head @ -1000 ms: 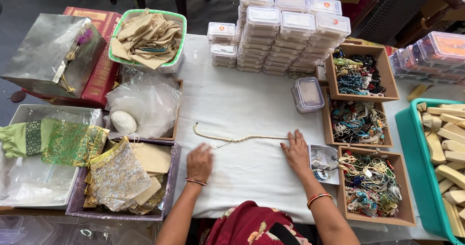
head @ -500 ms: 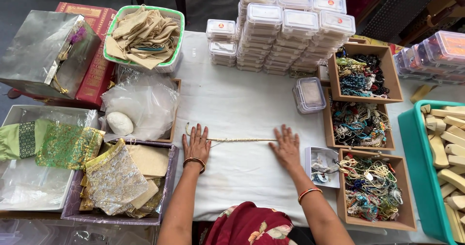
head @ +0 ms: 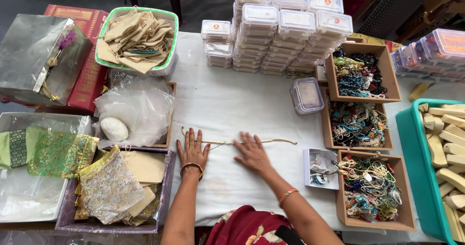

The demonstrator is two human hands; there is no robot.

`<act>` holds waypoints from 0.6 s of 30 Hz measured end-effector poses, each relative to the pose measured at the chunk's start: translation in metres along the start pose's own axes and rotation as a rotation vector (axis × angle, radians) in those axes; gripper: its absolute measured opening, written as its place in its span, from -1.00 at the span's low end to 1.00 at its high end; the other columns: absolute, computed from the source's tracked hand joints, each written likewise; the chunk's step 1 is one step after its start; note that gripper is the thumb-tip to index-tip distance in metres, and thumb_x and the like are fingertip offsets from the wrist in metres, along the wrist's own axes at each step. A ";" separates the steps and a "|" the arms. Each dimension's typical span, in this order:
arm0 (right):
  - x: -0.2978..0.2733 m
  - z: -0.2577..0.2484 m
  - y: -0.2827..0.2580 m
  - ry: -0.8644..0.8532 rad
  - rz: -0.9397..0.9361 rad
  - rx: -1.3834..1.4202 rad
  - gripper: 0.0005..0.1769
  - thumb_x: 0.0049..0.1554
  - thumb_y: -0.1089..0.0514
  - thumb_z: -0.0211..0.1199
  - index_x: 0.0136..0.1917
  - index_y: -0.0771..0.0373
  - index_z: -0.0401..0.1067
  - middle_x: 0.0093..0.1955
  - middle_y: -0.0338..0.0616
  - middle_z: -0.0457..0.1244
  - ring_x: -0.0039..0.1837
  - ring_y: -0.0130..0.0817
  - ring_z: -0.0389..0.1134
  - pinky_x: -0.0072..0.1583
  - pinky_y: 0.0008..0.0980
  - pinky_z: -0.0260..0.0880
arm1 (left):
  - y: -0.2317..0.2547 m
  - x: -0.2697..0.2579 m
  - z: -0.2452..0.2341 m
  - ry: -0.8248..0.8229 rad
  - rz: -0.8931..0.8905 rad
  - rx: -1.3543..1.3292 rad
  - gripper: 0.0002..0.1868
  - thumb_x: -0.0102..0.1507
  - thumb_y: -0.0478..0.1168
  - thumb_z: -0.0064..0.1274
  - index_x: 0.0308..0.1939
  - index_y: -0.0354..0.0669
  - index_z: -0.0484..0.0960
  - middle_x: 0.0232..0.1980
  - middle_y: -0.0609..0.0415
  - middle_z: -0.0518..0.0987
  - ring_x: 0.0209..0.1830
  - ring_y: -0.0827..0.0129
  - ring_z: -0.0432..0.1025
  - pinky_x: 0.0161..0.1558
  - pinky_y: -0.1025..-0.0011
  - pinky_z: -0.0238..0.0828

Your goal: The person picks up a gold-colored chain from a small container, straightens it on the table, and folds it. They then place the chain into a small plastic bag, put the bag into a beige cloth pouch, and finally place the pouch into a clear plastic container.

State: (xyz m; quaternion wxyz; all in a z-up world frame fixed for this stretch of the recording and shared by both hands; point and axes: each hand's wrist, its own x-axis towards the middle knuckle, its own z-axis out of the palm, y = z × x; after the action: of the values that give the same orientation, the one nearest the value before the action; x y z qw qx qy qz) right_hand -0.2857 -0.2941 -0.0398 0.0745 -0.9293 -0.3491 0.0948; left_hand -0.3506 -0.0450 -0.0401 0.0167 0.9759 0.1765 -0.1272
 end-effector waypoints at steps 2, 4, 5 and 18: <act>-0.020 0.000 0.041 0.048 0.008 -0.016 -0.24 0.29 -0.40 -0.19 0.66 -0.17 -0.09 0.74 -0.21 -0.35 0.72 -0.22 -0.38 0.61 -0.03 -0.56 | 0.001 0.000 -0.003 -0.010 0.006 0.003 -0.24 0.40 0.35 -0.67 0.63 0.27 -0.30 0.71 0.17 -0.37 0.68 0.37 -0.45 0.56 -0.02 -0.56; -0.036 0.002 0.073 0.100 0.012 -0.033 -0.28 0.31 -0.39 -0.21 0.65 -0.21 -0.07 0.75 -0.16 -0.37 0.72 -0.18 -0.39 0.60 -0.04 -0.55 | -0.002 0.003 0.008 -0.015 0.010 0.007 -0.24 0.39 0.36 -0.68 0.63 0.30 -0.30 0.71 0.17 -0.37 0.68 0.37 -0.45 0.55 -0.03 -0.56; -0.042 0.003 0.084 0.182 0.103 -0.040 -0.30 0.31 -0.32 -0.14 0.64 -0.16 0.00 0.74 -0.15 -0.30 0.71 -0.17 -0.33 0.60 -0.03 -0.49 | -0.004 0.006 0.020 0.142 0.030 -0.052 -0.23 0.38 0.37 -0.67 0.62 0.27 -0.27 0.69 0.15 -0.34 0.66 0.33 -0.43 0.54 -0.03 -0.54; -0.046 -0.038 0.146 0.274 0.588 1.179 -0.82 0.33 0.09 0.21 0.05 0.25 0.47 -0.22 -0.16 0.23 -0.24 -0.34 0.16 -0.20 -0.33 0.21 | -0.006 0.006 0.028 0.217 -0.004 -0.075 -0.22 0.37 0.40 -0.53 0.61 0.28 -0.08 0.69 0.17 -0.16 0.67 0.31 -0.27 0.55 0.02 -0.46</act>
State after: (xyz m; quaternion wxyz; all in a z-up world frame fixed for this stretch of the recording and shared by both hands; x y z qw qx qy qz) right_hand -0.2181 -0.4358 -0.0267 0.5842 -0.7932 0.0410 0.1671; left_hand -0.3538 -0.0393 -0.0687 0.0337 0.9823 0.1836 -0.0143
